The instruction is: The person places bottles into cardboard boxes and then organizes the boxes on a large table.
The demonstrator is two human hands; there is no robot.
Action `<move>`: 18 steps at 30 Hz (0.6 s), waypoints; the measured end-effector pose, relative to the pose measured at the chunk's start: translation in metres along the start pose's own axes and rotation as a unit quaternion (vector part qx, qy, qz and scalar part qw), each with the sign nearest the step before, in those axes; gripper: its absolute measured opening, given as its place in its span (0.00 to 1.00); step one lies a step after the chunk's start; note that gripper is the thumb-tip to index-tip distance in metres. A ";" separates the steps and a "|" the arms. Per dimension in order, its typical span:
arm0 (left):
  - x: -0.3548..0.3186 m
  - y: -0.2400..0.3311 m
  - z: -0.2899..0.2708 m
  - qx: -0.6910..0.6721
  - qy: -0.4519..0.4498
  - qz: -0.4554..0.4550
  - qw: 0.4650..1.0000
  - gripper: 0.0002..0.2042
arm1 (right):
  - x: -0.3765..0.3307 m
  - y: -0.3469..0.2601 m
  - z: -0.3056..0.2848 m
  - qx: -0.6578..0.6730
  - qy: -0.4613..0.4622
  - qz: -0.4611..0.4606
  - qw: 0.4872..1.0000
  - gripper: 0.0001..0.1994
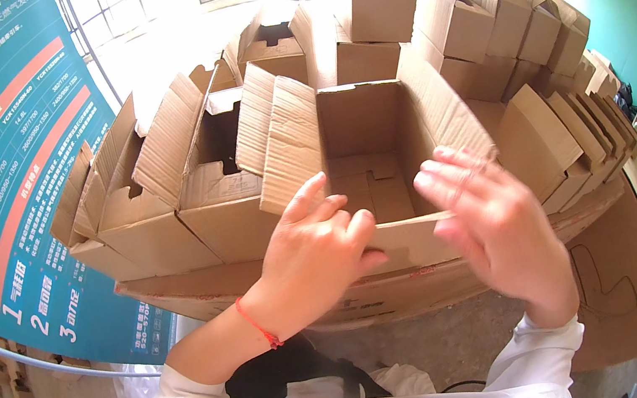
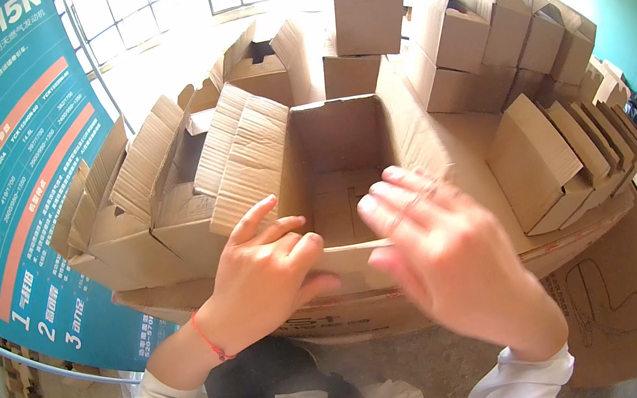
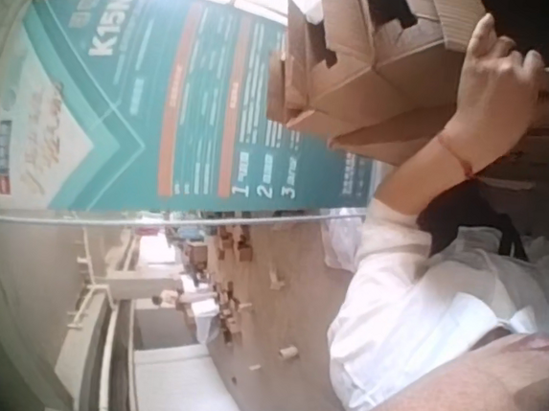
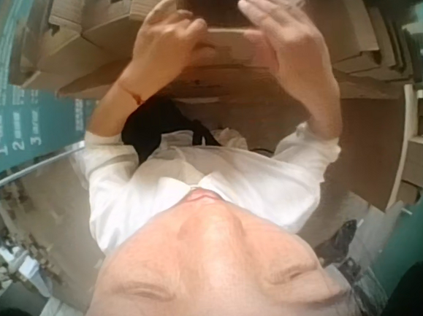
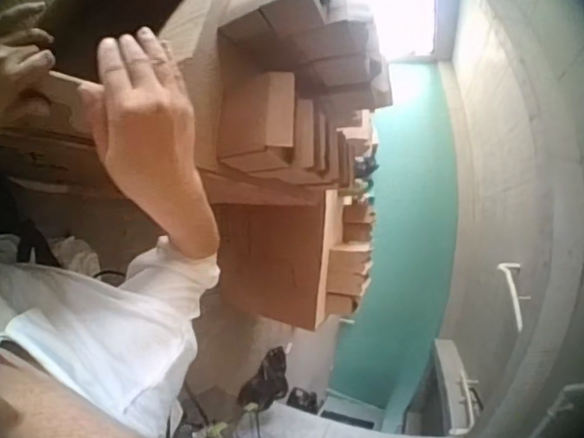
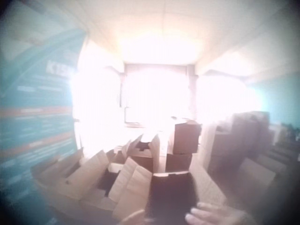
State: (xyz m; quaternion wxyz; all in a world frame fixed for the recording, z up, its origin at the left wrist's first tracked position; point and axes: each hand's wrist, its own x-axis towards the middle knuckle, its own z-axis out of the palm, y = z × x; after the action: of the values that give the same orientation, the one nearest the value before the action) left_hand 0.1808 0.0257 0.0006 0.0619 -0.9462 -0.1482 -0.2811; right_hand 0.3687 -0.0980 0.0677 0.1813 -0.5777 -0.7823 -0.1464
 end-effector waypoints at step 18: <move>-0.032 0.002 -0.013 0.041 0.001 -0.002 0.999 0.12 | 0.112 0.118 0.087 -0.003 -0.122 0.012 0.993 0.31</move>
State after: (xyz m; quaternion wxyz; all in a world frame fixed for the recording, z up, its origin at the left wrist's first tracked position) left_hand 0.1494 0.0129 -0.0063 0.1005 -0.9422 -0.1619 -0.2756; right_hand 0.4419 0.0696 0.0429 0.0847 -0.6010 -0.7912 -0.0755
